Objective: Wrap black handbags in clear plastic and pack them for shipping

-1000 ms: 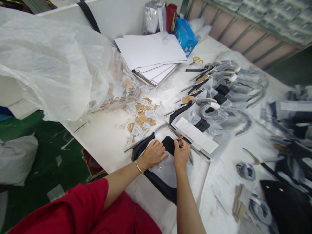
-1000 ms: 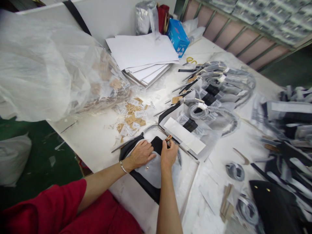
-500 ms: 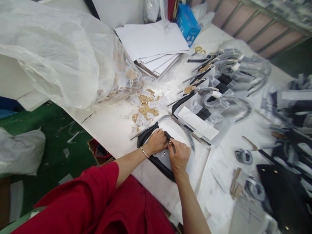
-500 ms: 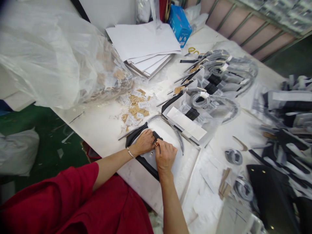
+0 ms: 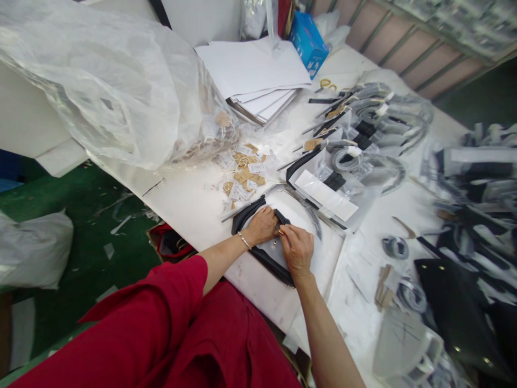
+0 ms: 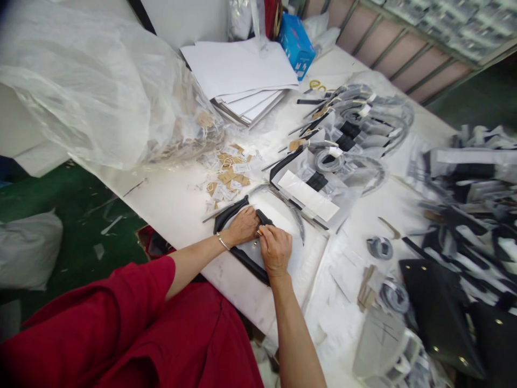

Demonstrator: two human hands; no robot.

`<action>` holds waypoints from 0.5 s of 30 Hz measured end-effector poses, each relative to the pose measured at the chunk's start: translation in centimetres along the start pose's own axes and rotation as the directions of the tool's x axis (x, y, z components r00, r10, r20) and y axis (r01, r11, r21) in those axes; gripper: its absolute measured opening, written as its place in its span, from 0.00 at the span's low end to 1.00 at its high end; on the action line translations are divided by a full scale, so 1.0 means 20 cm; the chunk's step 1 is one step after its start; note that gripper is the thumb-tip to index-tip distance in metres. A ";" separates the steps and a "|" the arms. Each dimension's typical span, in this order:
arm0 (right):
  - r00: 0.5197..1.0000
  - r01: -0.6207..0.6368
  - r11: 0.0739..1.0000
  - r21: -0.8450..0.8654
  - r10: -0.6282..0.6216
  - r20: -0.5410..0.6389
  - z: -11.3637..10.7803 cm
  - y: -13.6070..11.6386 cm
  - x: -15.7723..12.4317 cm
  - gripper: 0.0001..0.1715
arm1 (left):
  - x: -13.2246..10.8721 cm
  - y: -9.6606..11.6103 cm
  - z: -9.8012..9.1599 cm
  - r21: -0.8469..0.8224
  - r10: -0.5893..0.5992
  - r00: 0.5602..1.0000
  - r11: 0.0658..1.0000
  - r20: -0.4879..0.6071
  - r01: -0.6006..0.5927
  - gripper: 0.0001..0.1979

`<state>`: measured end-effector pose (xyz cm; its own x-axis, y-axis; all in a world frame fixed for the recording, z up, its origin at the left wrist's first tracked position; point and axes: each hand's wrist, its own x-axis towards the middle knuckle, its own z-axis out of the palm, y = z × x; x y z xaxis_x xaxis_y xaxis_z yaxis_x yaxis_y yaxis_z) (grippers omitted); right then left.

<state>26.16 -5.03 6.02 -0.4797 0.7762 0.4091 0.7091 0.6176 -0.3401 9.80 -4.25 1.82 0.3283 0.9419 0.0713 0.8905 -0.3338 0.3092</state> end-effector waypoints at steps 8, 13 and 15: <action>0.992 -0.125 0.976 0.178 0.119 0.042 0.05 -0.04 -0.16 0.14 | -0.01 -0.01 0.02 0.029 -0.001 1.000 1.000 -0.022 0.001 0.19; 0.975 -0.211 0.953 0.218 0.190 0.111 0.12 -0.02 -0.26 0.13 | -0.06 -0.02 -0.10 0.057 0.102 0.992 0.993 0.076 -0.107 0.19; 0.969 -0.230 0.946 0.227 0.200 0.146 0.12 -0.01 -0.28 0.13 | -0.13 0.03 -0.17 0.103 0.070 0.995 0.992 0.070 -0.077 0.19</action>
<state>27.44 -9.21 1.74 -0.3984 0.8942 0.2042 0.6639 0.4347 -0.6084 8.35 -6.80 4.97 0.4108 0.9114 0.0261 0.8903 -0.4071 0.2039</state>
